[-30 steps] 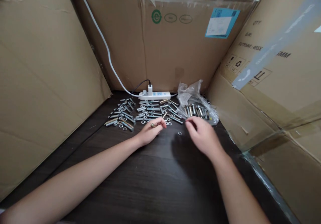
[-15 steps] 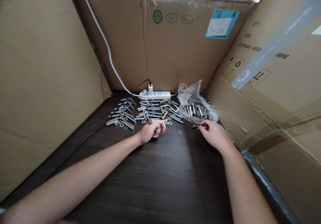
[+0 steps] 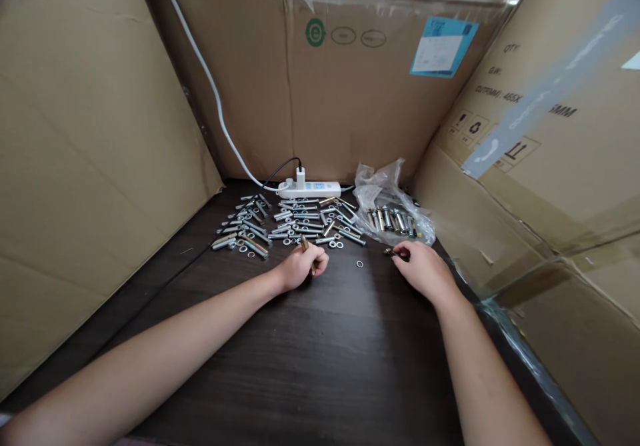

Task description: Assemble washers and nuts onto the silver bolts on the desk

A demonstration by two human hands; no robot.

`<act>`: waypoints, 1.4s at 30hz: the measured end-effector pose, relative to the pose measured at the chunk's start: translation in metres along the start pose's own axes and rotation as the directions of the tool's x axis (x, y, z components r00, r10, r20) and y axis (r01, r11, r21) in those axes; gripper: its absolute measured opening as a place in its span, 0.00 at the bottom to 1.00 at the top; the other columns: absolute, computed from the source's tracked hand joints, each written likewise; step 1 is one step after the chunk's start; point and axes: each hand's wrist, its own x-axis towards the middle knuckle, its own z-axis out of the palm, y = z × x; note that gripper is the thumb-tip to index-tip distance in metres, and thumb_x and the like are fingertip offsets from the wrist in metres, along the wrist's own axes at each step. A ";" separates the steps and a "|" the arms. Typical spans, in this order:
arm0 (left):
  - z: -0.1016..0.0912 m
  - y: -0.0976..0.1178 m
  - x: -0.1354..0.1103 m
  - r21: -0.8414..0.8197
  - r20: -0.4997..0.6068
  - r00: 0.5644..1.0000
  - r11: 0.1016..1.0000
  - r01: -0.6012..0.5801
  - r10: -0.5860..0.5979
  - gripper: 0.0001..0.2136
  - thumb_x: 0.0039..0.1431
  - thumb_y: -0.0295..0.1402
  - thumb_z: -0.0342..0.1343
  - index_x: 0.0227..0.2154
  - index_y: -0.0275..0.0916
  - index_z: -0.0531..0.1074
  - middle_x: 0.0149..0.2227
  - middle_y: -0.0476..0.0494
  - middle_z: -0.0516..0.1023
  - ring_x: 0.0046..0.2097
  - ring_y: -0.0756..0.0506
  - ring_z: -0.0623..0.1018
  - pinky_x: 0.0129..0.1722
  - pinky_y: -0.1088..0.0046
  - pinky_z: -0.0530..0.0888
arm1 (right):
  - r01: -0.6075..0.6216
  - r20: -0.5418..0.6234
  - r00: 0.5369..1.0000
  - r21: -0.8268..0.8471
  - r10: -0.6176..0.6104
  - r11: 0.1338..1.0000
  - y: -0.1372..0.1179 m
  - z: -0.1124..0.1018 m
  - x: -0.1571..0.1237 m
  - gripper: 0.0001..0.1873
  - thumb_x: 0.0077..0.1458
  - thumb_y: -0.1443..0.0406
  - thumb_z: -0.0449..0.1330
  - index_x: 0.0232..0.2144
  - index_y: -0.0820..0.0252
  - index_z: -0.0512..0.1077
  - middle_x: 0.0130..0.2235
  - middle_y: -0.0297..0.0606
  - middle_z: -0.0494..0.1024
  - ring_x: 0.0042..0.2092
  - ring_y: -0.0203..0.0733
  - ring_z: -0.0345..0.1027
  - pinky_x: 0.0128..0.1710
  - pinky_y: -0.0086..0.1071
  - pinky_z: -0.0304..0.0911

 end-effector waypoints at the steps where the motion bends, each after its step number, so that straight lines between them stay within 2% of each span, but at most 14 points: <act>1: 0.000 0.000 0.000 0.015 0.009 1.000 1.000 -0.005 0.005 0.20 0.57 0.34 0.35 0.11 0.38 0.55 0.15 0.49 0.58 0.22 0.51 0.59 0.28 0.72 0.58 | -0.007 -0.001 1.000 0.001 0.007 1.000 0.000 0.000 0.000 0.13 0.49 0.60 0.56 0.34 0.58 0.75 0.35 0.40 0.78 0.36 0.45 0.71 0.35 0.34 0.61; 8: 0.003 -0.004 0.002 0.078 0.016 1.000 0.997 -0.007 0.006 0.17 0.57 0.35 0.35 0.13 0.38 0.51 0.17 0.51 0.55 0.23 0.51 0.57 0.27 0.72 0.57 | -0.064 -0.006 0.998 -0.006 0.064 0.998 -0.006 0.000 0.001 0.12 0.47 0.60 0.56 0.34 0.58 0.74 0.36 0.39 0.78 0.36 0.44 0.71 0.33 0.32 0.60; 13: 0.004 -0.004 0.001 0.109 0.050 0.999 0.994 -0.010 0.005 0.18 0.58 0.36 0.36 0.14 0.38 0.52 0.16 0.52 0.54 0.23 0.52 0.56 0.28 0.72 0.56 | -0.217 0.080 0.973 0.005 0.216 0.976 -0.011 -0.004 0.004 0.13 0.44 0.57 0.58 0.32 0.57 0.73 0.35 0.38 0.78 0.35 0.44 0.71 0.30 0.31 0.59; 16: 0.004 0.000 0.001 0.121 0.061 0.998 0.993 -0.019 0.011 0.19 0.59 0.37 0.36 0.13 0.38 0.52 0.16 0.53 0.54 0.23 0.52 0.56 0.28 0.72 0.56 | -0.247 0.106 0.963 -0.016 0.248 0.969 -0.012 -0.005 0.005 0.13 0.45 0.55 0.58 0.29 0.56 0.72 0.32 0.37 0.78 0.33 0.44 0.71 0.29 0.31 0.58; 18: 0.004 0.002 0.000 0.129 0.063 0.998 0.991 -0.019 0.011 0.20 0.60 0.37 0.36 0.13 0.38 0.51 0.16 0.53 0.53 0.22 0.52 0.56 0.28 0.72 0.57 | -0.224 0.094 0.970 -0.029 0.226 0.974 -0.011 -0.005 0.004 0.12 0.46 0.55 0.57 0.28 0.56 0.70 0.31 0.37 0.77 0.32 0.43 0.70 0.28 0.31 0.57; 22: 0.005 0.004 0.000 0.143 0.067 0.998 0.990 -0.014 0.004 0.20 0.60 0.37 0.35 0.13 0.38 0.51 0.16 0.53 0.53 0.22 0.52 0.57 0.28 0.73 0.57 | -0.095 0.025 0.995 -0.025 0.095 0.995 -0.009 -0.001 0.003 0.08 0.45 0.60 0.56 0.29 0.57 0.66 0.34 0.38 0.75 0.34 0.41 0.68 0.30 0.29 0.57; 24: 0.005 0.004 0.000 0.147 0.068 0.998 0.989 -0.013 0.003 0.20 0.60 0.37 0.34 0.13 0.38 0.51 0.16 0.53 0.53 0.23 0.52 0.57 0.29 0.73 0.57 | -0.060 0.032 0.998 -0.031 0.061 0.998 -0.008 0.002 0.004 0.08 0.45 0.61 0.56 0.30 0.57 0.65 0.35 0.37 0.74 0.34 0.40 0.68 0.30 0.29 0.57; 28: 0.005 0.002 0.000 0.150 0.070 0.998 0.989 -0.017 0.006 0.20 0.60 0.37 0.35 0.13 0.38 0.52 0.16 0.53 0.53 0.22 0.52 0.57 0.28 0.73 0.57 | -0.077 0.090 0.992 -0.075 0.084 0.994 -0.009 0.003 0.005 0.08 0.46 0.61 0.55 0.32 0.56 0.66 0.34 0.37 0.74 0.33 0.41 0.67 0.29 0.30 0.55; 33: 0.004 0.001 0.000 0.151 0.075 0.997 0.988 -0.030 0.019 0.20 0.60 0.37 0.35 0.13 0.38 0.52 0.16 0.53 0.53 0.22 0.52 0.56 0.28 0.72 0.57 | -0.157 0.117 0.978 -0.137 0.173 0.978 -0.013 0.001 0.005 0.10 0.47 0.58 0.55 0.31 0.56 0.67 0.35 0.39 0.75 0.34 0.44 0.68 0.28 0.31 0.55; 38: 0.004 0.002 0.000 0.165 0.078 0.997 0.986 -0.023 0.010 0.20 0.61 0.37 0.35 0.14 0.38 0.51 0.16 0.53 0.53 0.22 0.52 0.56 0.27 0.72 0.56 | -0.079 0.085 0.992 -0.162 0.093 0.984 -0.018 0.000 0.004 0.06 0.45 0.60 0.55 0.25 0.57 0.65 0.32 0.39 0.73 0.33 0.43 0.67 0.28 0.31 0.54; 42: 0.004 0.002 0.000 0.173 0.082 0.997 0.985 -0.018 0.004 0.20 0.61 0.37 0.35 0.14 0.38 0.51 0.15 0.53 0.53 0.22 0.52 0.56 0.27 0.72 0.56 | -0.046 0.100 0.993 -0.169 0.064 0.984 -0.021 -0.001 0.002 0.07 0.47 0.61 0.53 0.21 0.57 0.62 0.29 0.38 0.71 0.30 0.41 0.65 0.27 0.31 0.53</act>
